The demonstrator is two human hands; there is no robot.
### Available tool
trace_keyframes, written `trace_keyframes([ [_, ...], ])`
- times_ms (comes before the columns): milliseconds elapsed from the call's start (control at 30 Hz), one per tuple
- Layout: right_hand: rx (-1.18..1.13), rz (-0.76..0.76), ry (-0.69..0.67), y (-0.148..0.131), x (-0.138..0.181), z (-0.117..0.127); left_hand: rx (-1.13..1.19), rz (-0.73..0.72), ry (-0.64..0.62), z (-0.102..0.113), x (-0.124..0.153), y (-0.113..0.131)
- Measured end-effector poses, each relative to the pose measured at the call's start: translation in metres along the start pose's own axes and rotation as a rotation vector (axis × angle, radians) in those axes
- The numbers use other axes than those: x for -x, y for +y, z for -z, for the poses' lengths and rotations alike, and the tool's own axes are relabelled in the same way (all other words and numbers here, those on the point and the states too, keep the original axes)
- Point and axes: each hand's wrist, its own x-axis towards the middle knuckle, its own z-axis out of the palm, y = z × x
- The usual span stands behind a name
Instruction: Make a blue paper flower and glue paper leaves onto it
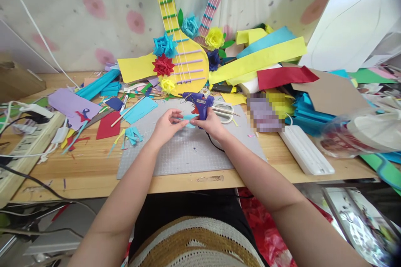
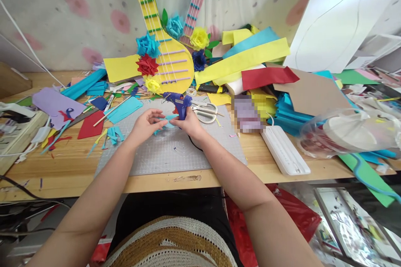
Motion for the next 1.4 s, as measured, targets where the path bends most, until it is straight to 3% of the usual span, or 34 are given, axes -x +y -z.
trace_keyframes([
  [200,-0.039,0.076,-0.044,-0.001,0.002,-0.004,-0.025,-0.02,-0.074,-0.003,0.004,0.002],
  [433,-0.044,0.033,0.021,-0.003,0.001,-0.005,0.109,-0.006,0.049,-0.003,0.005,0.005],
  [667,-0.012,0.023,0.026,0.002,0.002,-0.008,0.043,-0.012,-0.005,-0.004,0.01,0.006],
  [767,0.029,0.02,0.055,0.004,-0.001,-0.004,0.006,0.0,0.073,0.005,0.008,0.007],
  [967,0.052,0.052,0.104,-0.003,-0.006,0.013,-0.036,0.064,0.369,0.032,-0.005,-0.005],
  [1133,0.279,0.081,0.012,-0.008,-0.003,0.022,-0.105,0.07,0.43,0.041,-0.011,-0.018],
  [1400,0.49,0.202,-0.099,-0.002,-0.002,0.021,-0.273,0.088,0.397,0.039,-0.006,-0.012],
])
